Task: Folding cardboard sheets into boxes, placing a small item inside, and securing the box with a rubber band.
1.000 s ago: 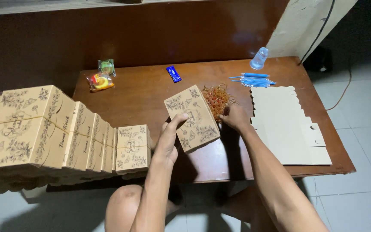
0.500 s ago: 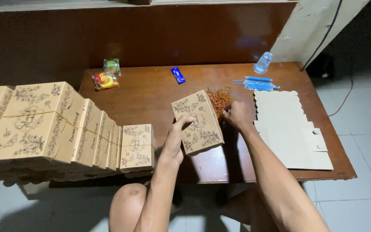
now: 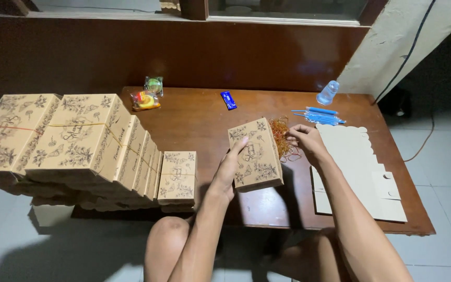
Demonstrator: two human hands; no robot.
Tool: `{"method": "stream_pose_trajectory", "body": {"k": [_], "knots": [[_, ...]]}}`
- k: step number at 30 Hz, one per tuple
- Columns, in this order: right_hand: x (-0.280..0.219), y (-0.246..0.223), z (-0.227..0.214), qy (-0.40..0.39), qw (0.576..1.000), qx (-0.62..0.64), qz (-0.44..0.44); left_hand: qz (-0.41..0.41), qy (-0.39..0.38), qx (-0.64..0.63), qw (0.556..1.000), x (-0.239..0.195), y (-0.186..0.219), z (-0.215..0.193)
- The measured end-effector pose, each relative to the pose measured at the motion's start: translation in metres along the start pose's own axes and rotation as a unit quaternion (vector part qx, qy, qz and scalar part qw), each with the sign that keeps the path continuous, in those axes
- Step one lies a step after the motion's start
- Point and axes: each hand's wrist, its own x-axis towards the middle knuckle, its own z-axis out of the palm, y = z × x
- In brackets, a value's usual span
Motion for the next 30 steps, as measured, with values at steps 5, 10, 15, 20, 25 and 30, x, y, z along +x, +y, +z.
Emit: {"method": "stream_pose_trajectory", "body": {"k": [5,10,15,20,25,30], "knots": [[-0.055,-0.053,0.002,-0.027,0.997,0.069,0.018,-0.011,-0.029,0.022,0.999,-0.008,-0.002,0.0],[-0.102,-0.092,-0.007,-0.025,0.999,0.018,-0.014,-0.008,-0.09,0.078,0.993,0.003,-0.017,-0.014],[-0.159,-0.111,-0.018,-0.024,0.998,0.0,-0.054,-0.003,-0.26,0.227,0.939,-0.025,-0.019,-0.012],[-0.183,-0.115,-0.006,-0.069,0.997,-0.011,-0.033,0.023,-0.341,0.253,0.905,-0.004,-0.047,-0.013],[-0.168,-0.097,-0.002,-0.116,0.993,0.009,0.002,-0.028,-0.304,0.212,0.928,-0.012,-0.048,-0.006],[-0.13,-0.061,0.001,-0.13,0.979,0.125,0.092,-0.046,-0.263,0.135,0.954,0.038,-0.082,-0.031]]}}
